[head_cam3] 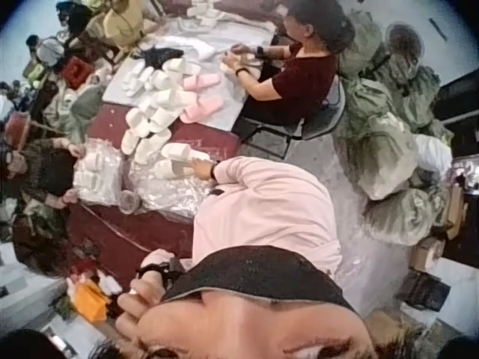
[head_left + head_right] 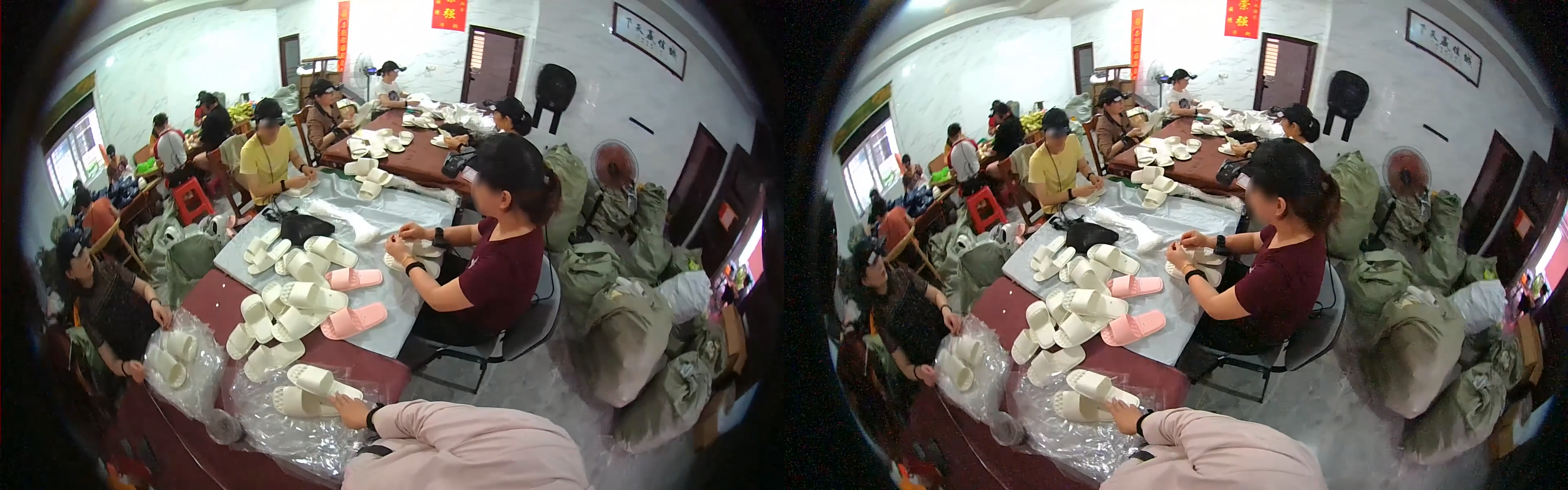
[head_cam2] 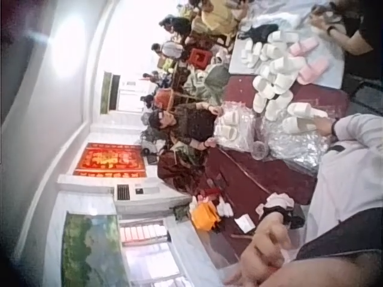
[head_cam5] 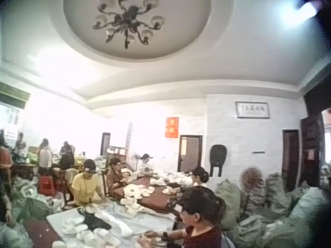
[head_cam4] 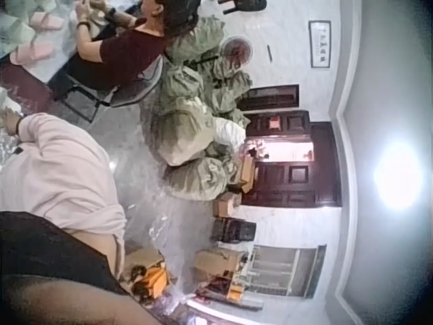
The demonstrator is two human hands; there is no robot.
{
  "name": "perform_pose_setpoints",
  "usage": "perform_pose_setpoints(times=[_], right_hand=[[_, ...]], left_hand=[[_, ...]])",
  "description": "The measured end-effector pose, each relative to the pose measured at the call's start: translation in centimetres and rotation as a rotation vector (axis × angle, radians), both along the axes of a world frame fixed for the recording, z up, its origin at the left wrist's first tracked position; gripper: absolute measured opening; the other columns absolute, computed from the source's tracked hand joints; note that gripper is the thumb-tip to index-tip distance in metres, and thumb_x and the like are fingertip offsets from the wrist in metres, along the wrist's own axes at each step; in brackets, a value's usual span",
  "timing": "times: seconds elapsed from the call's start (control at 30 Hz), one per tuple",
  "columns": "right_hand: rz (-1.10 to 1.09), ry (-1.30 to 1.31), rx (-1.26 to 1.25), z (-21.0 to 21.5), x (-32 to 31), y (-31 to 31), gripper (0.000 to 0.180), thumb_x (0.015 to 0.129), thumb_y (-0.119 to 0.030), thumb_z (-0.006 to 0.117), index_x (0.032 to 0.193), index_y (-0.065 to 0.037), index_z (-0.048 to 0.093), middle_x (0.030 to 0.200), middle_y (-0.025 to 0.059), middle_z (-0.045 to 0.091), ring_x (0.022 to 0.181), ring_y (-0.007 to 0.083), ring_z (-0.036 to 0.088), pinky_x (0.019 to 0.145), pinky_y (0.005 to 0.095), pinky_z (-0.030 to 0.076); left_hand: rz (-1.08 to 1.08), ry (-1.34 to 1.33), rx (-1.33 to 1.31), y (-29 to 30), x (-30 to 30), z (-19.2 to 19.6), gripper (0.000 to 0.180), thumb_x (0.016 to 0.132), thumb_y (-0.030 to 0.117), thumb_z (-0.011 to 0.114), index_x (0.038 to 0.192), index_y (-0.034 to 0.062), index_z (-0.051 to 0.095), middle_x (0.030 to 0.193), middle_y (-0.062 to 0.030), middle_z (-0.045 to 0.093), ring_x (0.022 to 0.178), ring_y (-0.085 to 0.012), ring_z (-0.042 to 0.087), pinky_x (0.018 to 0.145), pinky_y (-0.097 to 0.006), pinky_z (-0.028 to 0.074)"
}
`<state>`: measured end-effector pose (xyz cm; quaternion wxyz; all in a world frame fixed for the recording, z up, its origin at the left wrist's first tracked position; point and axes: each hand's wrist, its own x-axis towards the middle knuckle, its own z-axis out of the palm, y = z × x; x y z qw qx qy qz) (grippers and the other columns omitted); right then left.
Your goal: The recorder is packing finished white foam slippers into clear plastic bags at a manufacturing workstation.
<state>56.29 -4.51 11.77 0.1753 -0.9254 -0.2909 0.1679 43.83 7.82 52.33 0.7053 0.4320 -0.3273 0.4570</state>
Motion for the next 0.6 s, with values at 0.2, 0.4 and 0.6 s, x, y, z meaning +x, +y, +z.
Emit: perform_pose_setpoints(times=[0.2, 0.4, 0.6], right_hand=[[0.067, 0.026, -0.038, 0.5, -0.1, 0.3, 0.068, 0.072, -0.006, 0.049, 0.134, -0.005, 0.021, 0.136, 0.0225, 0.027, 0.125, 0.0303, 0.031, 0.091, 0.0459, 0.036], [0.073, 0.023, -0.049, 0.5, 0.1, 0.0, 0.070, 0.073, -0.006, 0.049, 0.135, -0.006, 0.018, 0.136, 0.0226, 0.025, 0.125, 0.0308, 0.030, 0.091, 0.0468, 0.036], [0.089, 0.069, -0.050, 0.6, 0.2, 0.3, 0.072, 0.073, -0.006, 0.049, 0.136, -0.008, 0.015, 0.137, 0.0228, 0.024, 0.125, 0.0320, 0.030, 0.091, 0.0496, 0.035]], left_hand=[[-0.167, 0.074, 0.015, -0.7, 2.4, -0.6, 0.023, 0.086, 0.021, 0.040, 0.103, 0.0097, 0.050, 0.106, -0.0088, 0.046, 0.094, -0.0224, 0.041, 0.080, -0.035, 0.035], [-0.262, 0.156, 0.018, -0.9, 3.6, -1.5, 0.021, 0.085, 0.019, 0.040, 0.100, 0.0075, 0.051, 0.102, -0.0087, 0.048, 0.090, -0.0215, 0.043, 0.078, -0.034, 0.036], [-0.285, 0.234, 0.012, -0.2, 3.9, -2.6, 0.020, 0.085, 0.017, 0.040, 0.097, 0.0053, 0.051, 0.098, -0.0086, 0.049, 0.086, -0.0206, 0.044, 0.075, -0.033, 0.038]])
